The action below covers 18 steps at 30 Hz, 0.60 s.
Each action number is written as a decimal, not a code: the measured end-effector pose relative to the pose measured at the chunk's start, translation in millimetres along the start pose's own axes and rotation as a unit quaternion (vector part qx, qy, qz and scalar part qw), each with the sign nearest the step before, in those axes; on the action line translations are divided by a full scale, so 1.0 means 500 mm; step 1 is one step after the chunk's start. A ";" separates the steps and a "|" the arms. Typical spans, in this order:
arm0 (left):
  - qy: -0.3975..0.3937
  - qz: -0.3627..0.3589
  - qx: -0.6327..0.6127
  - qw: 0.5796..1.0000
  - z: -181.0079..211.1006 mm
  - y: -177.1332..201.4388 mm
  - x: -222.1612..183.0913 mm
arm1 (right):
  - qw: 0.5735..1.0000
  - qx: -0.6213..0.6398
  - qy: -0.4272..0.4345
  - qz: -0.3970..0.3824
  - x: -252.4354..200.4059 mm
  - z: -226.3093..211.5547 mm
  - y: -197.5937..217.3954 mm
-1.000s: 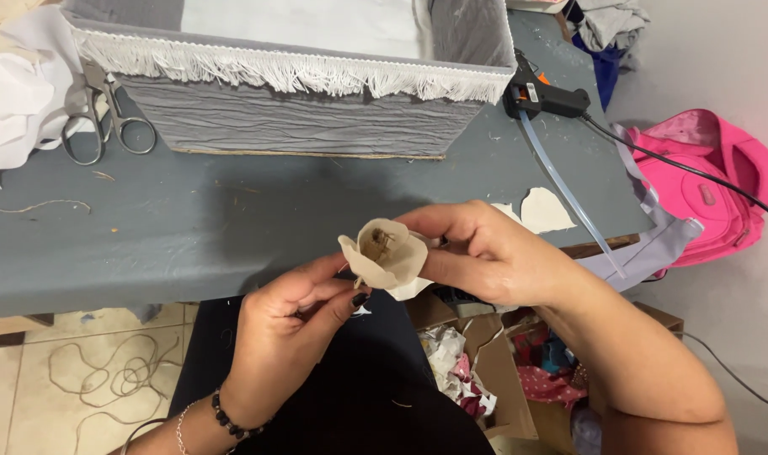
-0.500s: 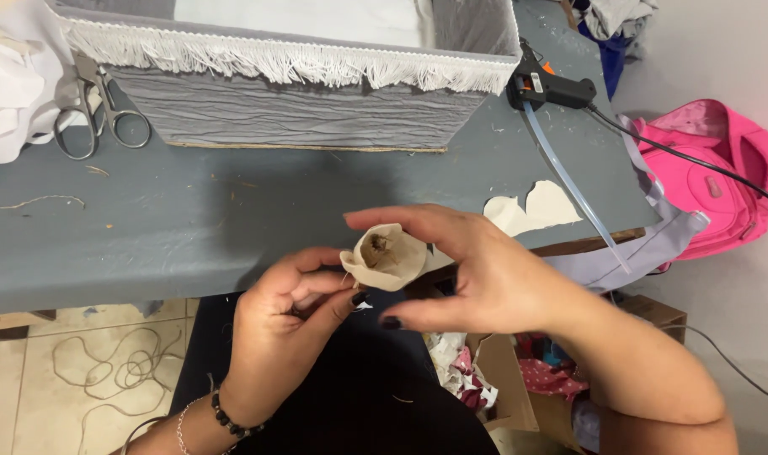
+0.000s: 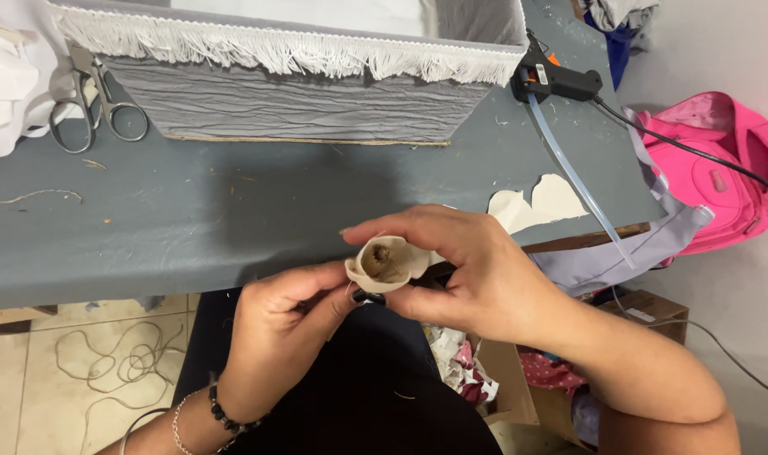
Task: Making a decorative flower by rolling and gluing a paper strip
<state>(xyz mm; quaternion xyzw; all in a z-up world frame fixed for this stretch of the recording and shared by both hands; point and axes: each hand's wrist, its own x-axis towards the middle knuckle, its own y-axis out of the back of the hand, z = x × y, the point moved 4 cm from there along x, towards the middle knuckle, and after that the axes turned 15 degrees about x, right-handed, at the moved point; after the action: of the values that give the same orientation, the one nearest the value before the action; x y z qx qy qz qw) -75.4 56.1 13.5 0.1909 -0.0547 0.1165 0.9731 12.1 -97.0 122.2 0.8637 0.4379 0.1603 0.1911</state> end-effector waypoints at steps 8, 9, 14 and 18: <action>0.010 -0.014 -0.014 1.000 0.009 0.009 -0.001 | 0.985 0.081 -0.088 -0.123 0.001 0.031 0.056; 0.011 -0.013 -0.013 1.000 0.004 0.008 -0.002 | 0.985 0.083 -0.087 -0.123 0.001 0.038 0.058; 0.010 0.013 -0.018 1.000 -0.013 0.003 -0.010 | 0.994 -0.001 -0.016 -0.109 0.000 0.050 0.045; 0.028 -0.011 -0.016 0.999 -0.016 0.003 -0.011 | 0.995 0.050 0.024 -0.083 0.005 0.037 0.037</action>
<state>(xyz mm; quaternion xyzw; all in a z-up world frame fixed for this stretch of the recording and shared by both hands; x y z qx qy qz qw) -80.6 59.7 5.7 0.1729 -0.0275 0.1101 0.9784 34.4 -108.6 114.7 0.8289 0.5197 0.1423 0.1503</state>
